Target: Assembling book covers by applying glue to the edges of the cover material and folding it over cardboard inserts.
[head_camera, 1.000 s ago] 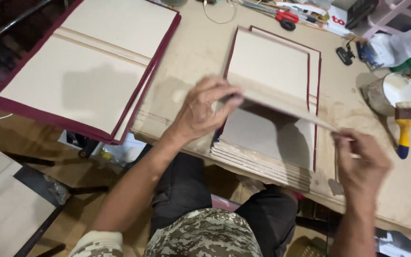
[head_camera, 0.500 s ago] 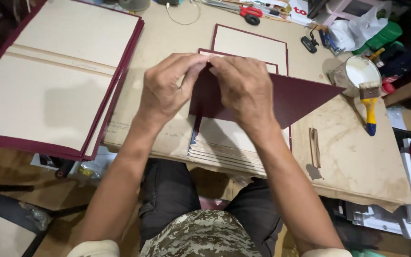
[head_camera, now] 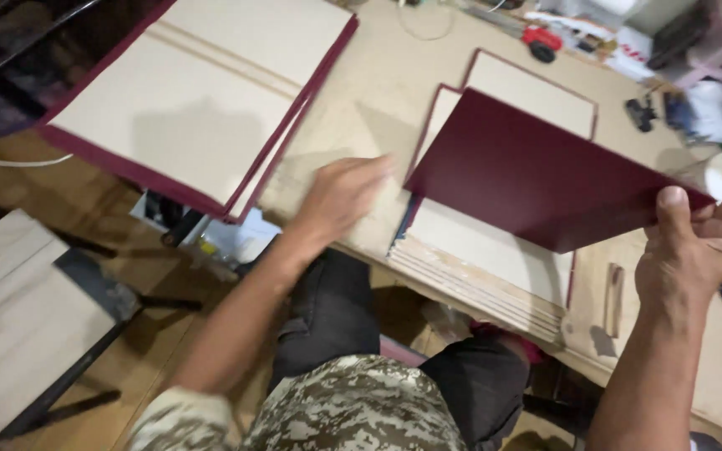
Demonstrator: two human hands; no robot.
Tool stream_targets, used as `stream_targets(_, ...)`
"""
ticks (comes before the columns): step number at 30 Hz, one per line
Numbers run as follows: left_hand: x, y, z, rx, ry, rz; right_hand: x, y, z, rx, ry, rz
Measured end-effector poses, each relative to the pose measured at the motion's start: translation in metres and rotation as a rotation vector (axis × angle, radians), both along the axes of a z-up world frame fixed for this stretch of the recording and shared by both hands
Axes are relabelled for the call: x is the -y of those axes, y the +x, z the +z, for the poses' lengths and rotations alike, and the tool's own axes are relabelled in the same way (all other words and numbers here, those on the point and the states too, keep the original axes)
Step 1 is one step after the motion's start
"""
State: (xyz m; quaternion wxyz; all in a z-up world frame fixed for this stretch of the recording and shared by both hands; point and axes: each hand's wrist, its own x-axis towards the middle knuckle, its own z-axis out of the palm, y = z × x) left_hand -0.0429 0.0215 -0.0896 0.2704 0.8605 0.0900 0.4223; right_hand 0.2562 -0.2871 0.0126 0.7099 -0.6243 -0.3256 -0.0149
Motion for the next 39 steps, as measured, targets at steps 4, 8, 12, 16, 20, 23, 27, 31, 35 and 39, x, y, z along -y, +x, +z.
stream_targets(4,-0.016,-0.138,0.011,-0.010,0.112,0.147,0.013,-0.028,0.004,-0.083,-0.028,0.134)
stream_targets(8,-0.037,-0.229,0.033,-0.393,0.281,0.328,0.054,-0.067,0.024,0.389,-0.622,0.118)
stream_targets(12,-0.058,-0.234,0.032,-0.490,0.505,0.362,0.074,-0.054,-0.024,0.934,-0.653,-0.018)
stream_targets(16,-0.062,-0.228,0.024,-0.536,0.502,0.366,0.079,-0.012,-0.083,1.071,-0.735,-0.181)
stream_targets(20,-0.055,-0.227,0.030,-0.533,0.552,0.328,0.063,0.017,-0.104,1.267,-0.768,-0.244)
stream_targets(23,-0.061,-0.229,0.021,-0.548,0.530,0.304,0.032,-0.034,-0.057,0.938,-1.140,-0.096)
stream_targets(27,-0.069,-0.225,0.022,-0.587,0.417,0.246,0.021,-0.077,-0.032,0.568,-1.232,0.020)
stream_targets(31,-0.068,-0.223,0.046,-0.799,0.369,0.233,0.016,-0.088,-0.045,0.924,-0.955,-0.142)
stream_targets(35,-0.074,-0.217,0.061,-0.744,0.439,0.240,-0.024,-0.132,-0.043,0.721,-0.741,0.112)
stream_targets(39,-0.021,-0.184,0.143,-0.506,0.653,0.161,-0.080,-0.200,-0.014,0.790,-0.357,0.408)
